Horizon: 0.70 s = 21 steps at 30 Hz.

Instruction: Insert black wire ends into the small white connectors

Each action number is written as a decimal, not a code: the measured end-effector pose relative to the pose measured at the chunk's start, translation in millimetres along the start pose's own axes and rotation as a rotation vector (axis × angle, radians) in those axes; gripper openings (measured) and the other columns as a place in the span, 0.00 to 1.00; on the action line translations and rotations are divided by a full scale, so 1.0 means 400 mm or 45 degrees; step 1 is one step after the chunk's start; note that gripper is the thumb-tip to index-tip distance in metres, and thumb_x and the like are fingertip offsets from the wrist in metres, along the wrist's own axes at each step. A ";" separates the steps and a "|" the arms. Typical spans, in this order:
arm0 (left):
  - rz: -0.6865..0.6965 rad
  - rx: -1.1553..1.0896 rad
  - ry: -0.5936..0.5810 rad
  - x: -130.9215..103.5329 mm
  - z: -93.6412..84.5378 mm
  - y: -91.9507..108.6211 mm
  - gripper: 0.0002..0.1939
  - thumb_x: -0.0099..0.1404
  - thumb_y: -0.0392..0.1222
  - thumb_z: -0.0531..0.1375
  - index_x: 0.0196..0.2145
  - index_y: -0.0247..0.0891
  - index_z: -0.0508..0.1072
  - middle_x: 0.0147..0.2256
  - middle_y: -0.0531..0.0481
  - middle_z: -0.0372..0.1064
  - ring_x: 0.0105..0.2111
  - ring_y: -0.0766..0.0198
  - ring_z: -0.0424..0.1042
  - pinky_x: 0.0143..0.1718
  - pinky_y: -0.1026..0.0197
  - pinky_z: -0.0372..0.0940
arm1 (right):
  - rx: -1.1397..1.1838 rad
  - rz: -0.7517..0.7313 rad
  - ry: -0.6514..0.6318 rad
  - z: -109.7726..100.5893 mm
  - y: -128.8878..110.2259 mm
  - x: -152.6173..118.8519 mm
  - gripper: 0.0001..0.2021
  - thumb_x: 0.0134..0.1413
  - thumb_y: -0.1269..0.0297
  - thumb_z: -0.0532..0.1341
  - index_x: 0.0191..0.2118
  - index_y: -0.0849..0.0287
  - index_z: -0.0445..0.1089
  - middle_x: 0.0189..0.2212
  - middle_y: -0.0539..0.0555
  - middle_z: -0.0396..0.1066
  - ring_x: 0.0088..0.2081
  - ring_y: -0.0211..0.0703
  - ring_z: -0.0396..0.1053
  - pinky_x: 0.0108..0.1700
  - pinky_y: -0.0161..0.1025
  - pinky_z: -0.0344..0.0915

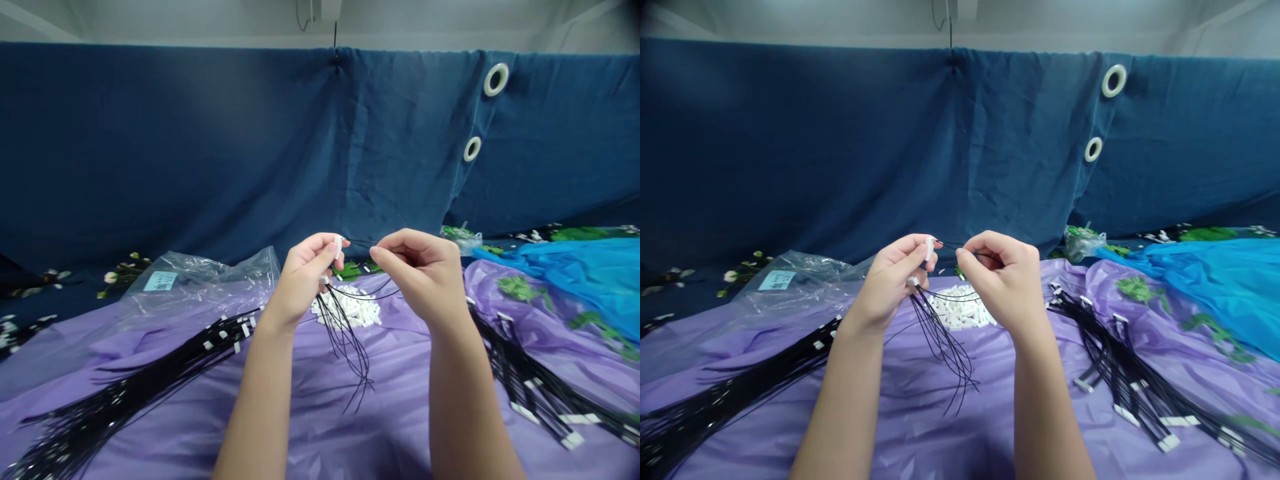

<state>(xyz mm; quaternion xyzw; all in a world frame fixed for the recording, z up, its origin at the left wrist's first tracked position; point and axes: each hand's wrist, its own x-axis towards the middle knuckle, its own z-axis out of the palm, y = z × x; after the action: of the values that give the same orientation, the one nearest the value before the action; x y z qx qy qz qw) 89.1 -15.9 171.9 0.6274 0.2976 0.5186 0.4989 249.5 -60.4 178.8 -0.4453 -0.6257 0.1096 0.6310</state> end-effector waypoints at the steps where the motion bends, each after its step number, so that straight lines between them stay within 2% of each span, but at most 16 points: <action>1: -0.001 0.005 0.002 0.000 0.000 0.001 0.13 0.64 0.49 0.59 0.39 0.38 0.73 0.27 0.53 0.61 0.18 0.76 0.50 0.16 0.70 0.46 | -0.001 0.001 -0.003 0.000 0.002 0.000 0.05 0.48 0.68 0.62 0.24 0.60 0.71 0.16 0.45 0.55 0.20 0.31 0.49 0.23 0.33 0.47; 8: 0.015 0.029 -0.004 0.000 -0.001 0.003 0.12 0.64 0.49 0.59 0.39 0.38 0.73 0.27 0.53 0.62 0.18 0.76 0.51 0.15 0.70 0.45 | -0.015 -0.038 0.035 0.001 0.017 0.003 0.05 0.47 0.67 0.63 0.24 0.60 0.72 0.16 0.46 0.58 0.20 0.31 0.50 0.22 0.33 0.48; 13: 0.005 0.000 -0.015 0.001 -0.002 0.001 0.12 0.64 0.49 0.59 0.39 0.38 0.73 0.27 0.54 0.62 0.18 0.77 0.51 0.15 0.71 0.45 | -0.043 -0.059 0.007 -0.001 0.011 0.002 0.05 0.49 0.69 0.63 0.25 0.60 0.72 0.15 0.44 0.52 0.20 0.31 0.50 0.23 0.33 0.48; 16: -0.011 -0.019 -0.015 0.000 -0.001 0.002 0.13 0.64 0.49 0.60 0.39 0.38 0.73 0.26 0.54 0.62 0.17 0.77 0.51 0.15 0.71 0.45 | -0.111 -0.172 0.031 -0.004 0.013 0.001 0.04 0.50 0.70 0.63 0.26 0.60 0.73 0.16 0.45 0.55 0.21 0.31 0.51 0.24 0.33 0.50; 21: -0.052 -0.055 -0.034 -0.003 0.000 0.008 0.13 0.64 0.49 0.60 0.39 0.37 0.74 0.26 0.54 0.62 0.17 0.77 0.50 0.14 0.71 0.44 | -0.338 -0.499 0.034 -0.013 0.018 0.004 0.06 0.53 0.73 0.61 0.27 0.60 0.72 0.19 0.47 0.60 0.22 0.32 0.55 0.26 0.33 0.53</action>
<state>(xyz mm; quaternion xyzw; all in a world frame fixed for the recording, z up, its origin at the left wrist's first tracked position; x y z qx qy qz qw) 88.4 -17.8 174.5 0.6171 0.2926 0.5062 0.5266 257.4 -57.2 175.6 -0.3957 -0.7007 -0.1042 0.5845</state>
